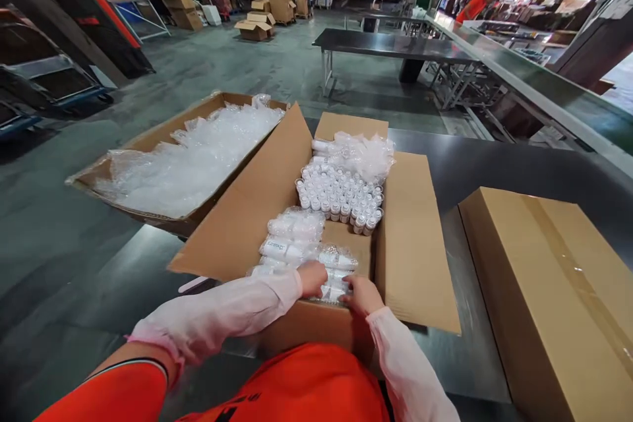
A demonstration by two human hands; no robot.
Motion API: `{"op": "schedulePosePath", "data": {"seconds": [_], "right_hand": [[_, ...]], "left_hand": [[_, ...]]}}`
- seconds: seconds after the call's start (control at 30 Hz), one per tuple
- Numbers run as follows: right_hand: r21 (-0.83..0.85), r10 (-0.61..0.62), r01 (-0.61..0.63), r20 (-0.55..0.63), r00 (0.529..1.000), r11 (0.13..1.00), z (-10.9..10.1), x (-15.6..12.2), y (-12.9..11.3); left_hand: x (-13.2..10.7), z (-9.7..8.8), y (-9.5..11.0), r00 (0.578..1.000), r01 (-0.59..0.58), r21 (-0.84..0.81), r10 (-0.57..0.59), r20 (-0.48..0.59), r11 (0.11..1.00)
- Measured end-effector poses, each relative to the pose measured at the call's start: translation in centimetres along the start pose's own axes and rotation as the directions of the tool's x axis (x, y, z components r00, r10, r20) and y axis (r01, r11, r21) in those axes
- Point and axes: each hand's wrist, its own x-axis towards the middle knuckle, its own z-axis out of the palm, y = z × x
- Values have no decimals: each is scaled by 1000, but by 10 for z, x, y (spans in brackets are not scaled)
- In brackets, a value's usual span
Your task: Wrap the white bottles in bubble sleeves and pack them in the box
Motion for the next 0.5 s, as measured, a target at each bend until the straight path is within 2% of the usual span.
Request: {"op": "schedulePosePath", "data": {"seconds": [0.13,0.23,0.3,0.37,0.43,0.5], "right_hand": [[-50,3,-1,39,999,999,2,10,-7],[-64,4,1,73,997,998,-4,14,-9],[-43,-15,19,93,996,999,-17,13,-9],[-5,-40,40,77,996,999,-35,10,-9],[32,-55,54,29,998,998,-51,9,-11],[53,-59,60,-32,998,997,-60,11,-12]], "left_hand": [[-4,22,2,994,-10,-90,0,-112,996],[-5,20,2,993,-52,-137,37,-114,989],[10,0,5,996,-90,-151,85,-38,984],[42,-34,18,999,-49,-217,46,-18,975],[90,-76,40,986,42,-334,-94,-140,942],[145,-119,67,922,39,-394,-185,-340,918]]}}
